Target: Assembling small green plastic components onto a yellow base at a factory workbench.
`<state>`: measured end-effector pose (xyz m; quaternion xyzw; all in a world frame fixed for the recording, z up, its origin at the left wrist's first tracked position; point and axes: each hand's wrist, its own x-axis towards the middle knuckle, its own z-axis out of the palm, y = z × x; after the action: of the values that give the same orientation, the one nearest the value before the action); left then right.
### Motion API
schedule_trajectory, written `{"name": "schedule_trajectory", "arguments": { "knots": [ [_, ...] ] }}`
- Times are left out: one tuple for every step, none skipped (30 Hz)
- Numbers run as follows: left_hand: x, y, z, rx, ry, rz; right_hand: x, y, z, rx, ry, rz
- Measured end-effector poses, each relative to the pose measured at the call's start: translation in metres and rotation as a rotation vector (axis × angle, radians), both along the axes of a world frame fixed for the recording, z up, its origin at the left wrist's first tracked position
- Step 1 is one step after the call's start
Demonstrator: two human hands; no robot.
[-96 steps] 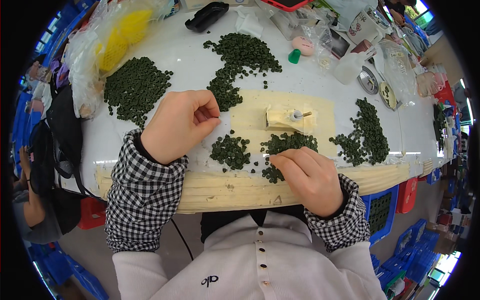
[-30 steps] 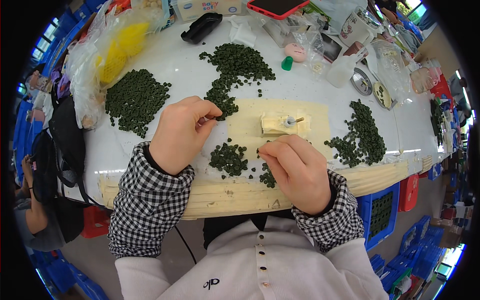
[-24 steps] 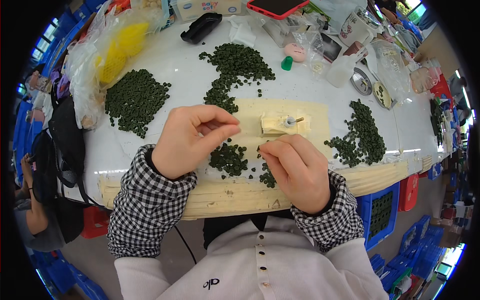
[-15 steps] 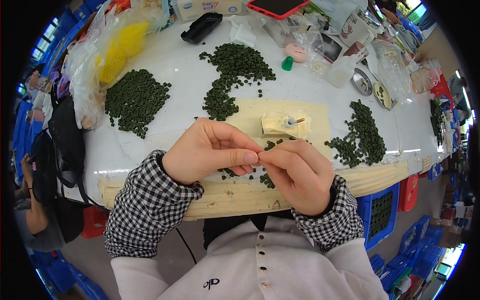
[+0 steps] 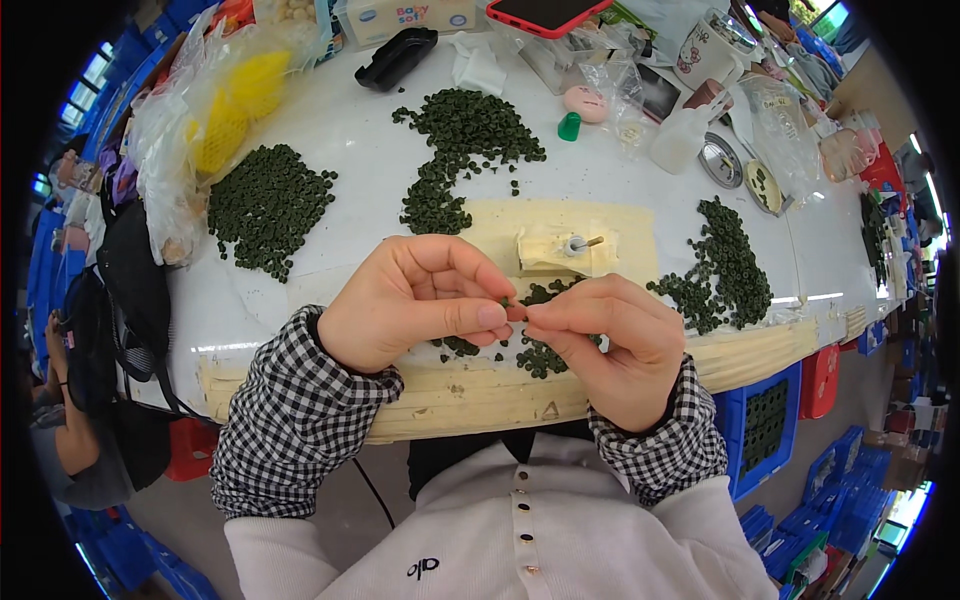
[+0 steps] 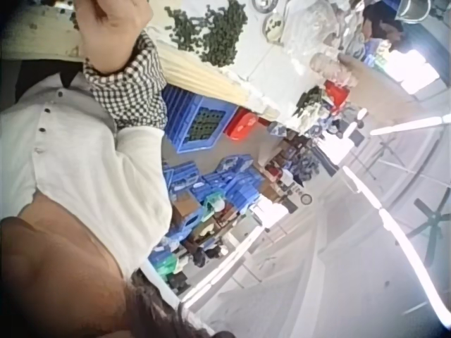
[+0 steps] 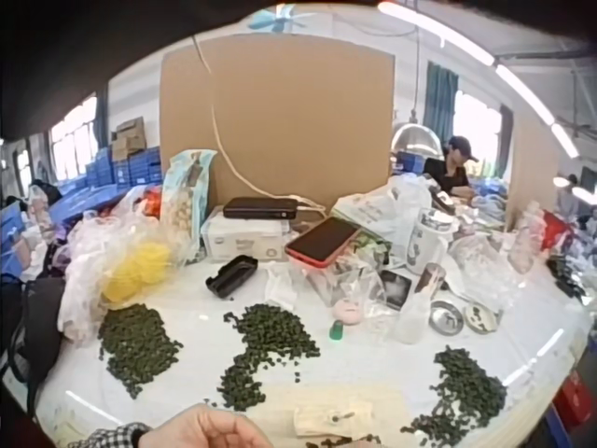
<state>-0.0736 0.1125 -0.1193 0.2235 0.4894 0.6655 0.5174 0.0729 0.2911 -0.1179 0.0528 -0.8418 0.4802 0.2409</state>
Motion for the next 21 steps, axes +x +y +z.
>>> {"name": "schedule_trajectory", "arguments": {
  "knots": [
    [0.0,0.0,0.0,0.005,-0.017,0.001,0.0,0.0,0.001,0.022,-0.002,-0.002],
    [0.0,0.0,-0.001,0.006,-0.023,-0.002,0.0,0.001,0.001,0.013,0.004,-0.003],
    [0.001,0.0,-0.002,0.007,-0.029,-0.005,-0.001,0.0,0.001,0.003,0.01,-0.003],
    [0.001,0.0,-0.003,0.008,-0.035,-0.007,-0.002,0.0,0.001,-0.006,0.015,-0.004],
    [0.0,0.0,-0.002,0.0,-0.034,-0.01,-0.002,-0.001,-0.001,-0.055,0.003,-0.015],
    [0.0,0.0,-0.001,-0.008,-0.033,-0.012,-0.002,-0.003,-0.004,-0.104,-0.009,-0.026],
    [0.0,0.0,-0.001,-0.015,-0.032,-0.014,-0.002,-0.004,-0.005,-0.153,-0.022,-0.037],
    [0.0,-0.001,-0.001,-0.013,-0.028,-0.014,-0.001,-0.005,-0.006,-0.191,-0.043,-0.043],
    [0.0,-0.001,-0.001,-0.012,-0.024,-0.015,0.0,-0.006,-0.006,-0.228,-0.065,-0.049],
    [0.0,-0.001,-0.002,-0.01,-0.02,-0.017,0.001,-0.006,-0.007,-0.265,-0.087,-0.057],
    [0.0,0.0,-0.002,-0.01,-0.021,-0.018,0.001,-0.006,-0.007,-0.282,-0.098,-0.06],
    [0.0,0.0,-0.002,-0.01,-0.022,-0.019,0.002,-0.006,-0.007,-0.299,-0.109,-0.064],
    [0.0,0.0,-0.002,-0.012,-0.022,-0.018,0.002,-0.007,-0.007,-0.318,-0.12,-0.065],
    [-0.001,-0.001,-0.002,-0.01,-0.022,-0.017,0.001,-0.008,-0.006,-0.377,-0.138,-0.086],
    [-0.001,-0.001,-0.002,-0.009,-0.023,-0.017,0.001,-0.011,-0.004,-0.436,-0.155,-0.107],
    [-0.001,-0.001,-0.003,-0.007,-0.023,-0.017,0.001,-0.013,-0.002,-0.494,-0.173,-0.127],
    [-0.001,-0.001,-0.003,-0.005,-0.027,-0.014,0.001,-0.012,-0.002,-0.488,-0.176,-0.119],
    [0.0,-0.002,-0.003,-0.002,-0.03,-0.012,0.001,-0.012,-0.003,-0.483,-0.179,-0.11],
    [0.0,-0.001,-0.002,0.002,-0.033,-0.012,0.001,-0.011,-0.002,-0.476,-0.181,-0.104],
    [0.0,-0.001,-0.003,0.016,-0.013,-0.013,0.002,-0.01,-0.004,-0.441,-0.151,-0.074],
    [0.0,-0.001,-0.004,0.03,0.006,-0.014,0.002,-0.007,-0.007,-0.407,-0.122,-0.044]
  ]
}}
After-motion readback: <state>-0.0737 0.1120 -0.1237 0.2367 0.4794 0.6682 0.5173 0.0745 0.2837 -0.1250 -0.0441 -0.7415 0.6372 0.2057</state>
